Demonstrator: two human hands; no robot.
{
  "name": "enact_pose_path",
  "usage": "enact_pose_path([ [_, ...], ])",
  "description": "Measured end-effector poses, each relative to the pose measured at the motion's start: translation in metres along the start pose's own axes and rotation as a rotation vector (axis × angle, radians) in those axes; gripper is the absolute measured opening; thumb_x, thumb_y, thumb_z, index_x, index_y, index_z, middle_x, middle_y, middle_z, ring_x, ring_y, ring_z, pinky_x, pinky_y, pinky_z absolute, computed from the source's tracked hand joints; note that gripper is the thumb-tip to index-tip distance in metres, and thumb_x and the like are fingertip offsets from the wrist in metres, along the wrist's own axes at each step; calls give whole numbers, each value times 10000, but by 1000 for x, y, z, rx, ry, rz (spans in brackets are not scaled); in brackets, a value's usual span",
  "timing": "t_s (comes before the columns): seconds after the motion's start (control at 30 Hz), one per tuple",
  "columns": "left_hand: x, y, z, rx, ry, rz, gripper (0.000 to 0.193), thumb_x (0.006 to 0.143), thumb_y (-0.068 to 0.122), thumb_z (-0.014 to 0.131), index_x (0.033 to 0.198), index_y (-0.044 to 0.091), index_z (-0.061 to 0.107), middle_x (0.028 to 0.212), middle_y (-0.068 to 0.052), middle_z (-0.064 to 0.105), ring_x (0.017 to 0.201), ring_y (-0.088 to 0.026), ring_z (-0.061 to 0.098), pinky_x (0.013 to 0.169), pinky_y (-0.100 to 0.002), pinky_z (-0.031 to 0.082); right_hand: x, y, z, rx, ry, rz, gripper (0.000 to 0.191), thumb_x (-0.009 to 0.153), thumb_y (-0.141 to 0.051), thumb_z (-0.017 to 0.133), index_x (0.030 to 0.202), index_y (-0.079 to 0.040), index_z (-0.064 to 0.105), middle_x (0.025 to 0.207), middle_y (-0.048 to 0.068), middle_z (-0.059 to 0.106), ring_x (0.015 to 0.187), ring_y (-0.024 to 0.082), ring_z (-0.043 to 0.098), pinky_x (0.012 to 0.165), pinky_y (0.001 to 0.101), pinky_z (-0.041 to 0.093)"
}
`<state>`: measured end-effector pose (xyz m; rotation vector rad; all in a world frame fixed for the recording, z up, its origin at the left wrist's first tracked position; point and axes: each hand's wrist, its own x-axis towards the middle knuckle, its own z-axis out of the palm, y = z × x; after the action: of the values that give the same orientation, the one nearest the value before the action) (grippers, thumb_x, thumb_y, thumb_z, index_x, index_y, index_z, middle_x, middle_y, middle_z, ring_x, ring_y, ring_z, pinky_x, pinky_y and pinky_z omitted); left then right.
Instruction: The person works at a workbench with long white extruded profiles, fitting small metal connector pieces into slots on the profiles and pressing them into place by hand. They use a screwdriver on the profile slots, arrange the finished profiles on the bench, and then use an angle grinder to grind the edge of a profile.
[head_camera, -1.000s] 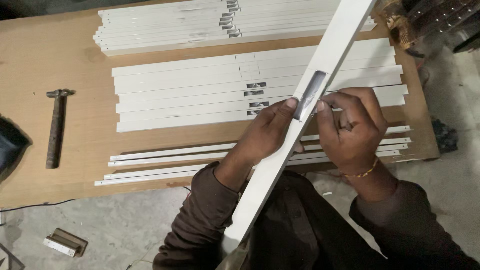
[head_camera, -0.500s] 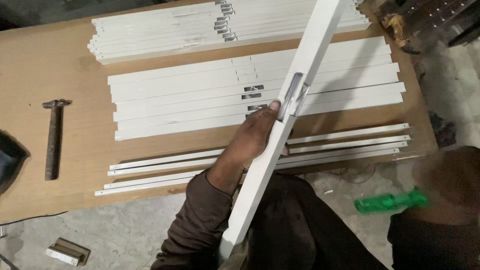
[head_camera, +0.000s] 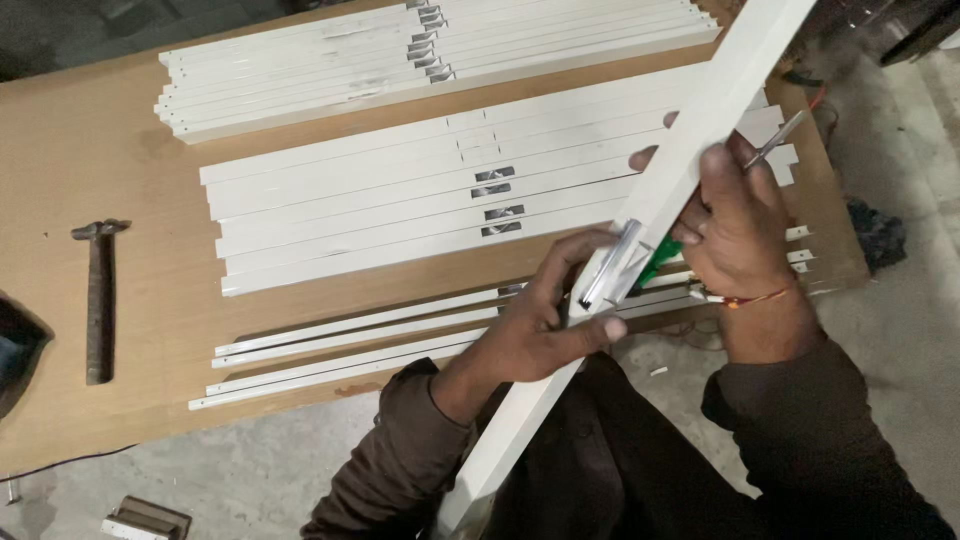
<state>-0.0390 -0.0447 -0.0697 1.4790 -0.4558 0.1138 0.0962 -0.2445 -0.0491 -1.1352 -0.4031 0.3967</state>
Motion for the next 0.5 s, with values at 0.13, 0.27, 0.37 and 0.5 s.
enact_pose_path([
  [0.13,-5,19,3,238,2,-189,565,956,176,795,1445,84,526,1541,-203,500,1414,-344,580,1090,-446,548,-2,5,17,-225,173,-59,460,1084,-457,637,1245,-30,579,952,77,683,709,56,597,548,200,433],
  [0.27,-1,32,7,427,83,-297,478,869,182,806,1280,45,604,1546,-217,478,1276,-339,651,928,-394,614,-4,12,24,-350,130,-183,400,1132,-400,636,1196,-14,553,903,73,652,803,112,665,682,243,543],
  [0.37,-2,37,6,590,77,-315,415,848,146,813,1184,25,601,1495,-231,499,1246,-373,654,897,-413,602,-8,19,28,-384,78,-277,368,1153,-312,677,1193,-2,483,919,80,639,849,142,697,780,279,602],
  [0.5,-4,35,4,579,60,-334,552,794,107,803,1276,-15,564,1412,-216,546,1141,-388,672,887,-423,593,-17,27,30,-404,51,-263,372,1108,-186,725,1219,20,436,919,89,646,841,135,699,792,282,615],
])
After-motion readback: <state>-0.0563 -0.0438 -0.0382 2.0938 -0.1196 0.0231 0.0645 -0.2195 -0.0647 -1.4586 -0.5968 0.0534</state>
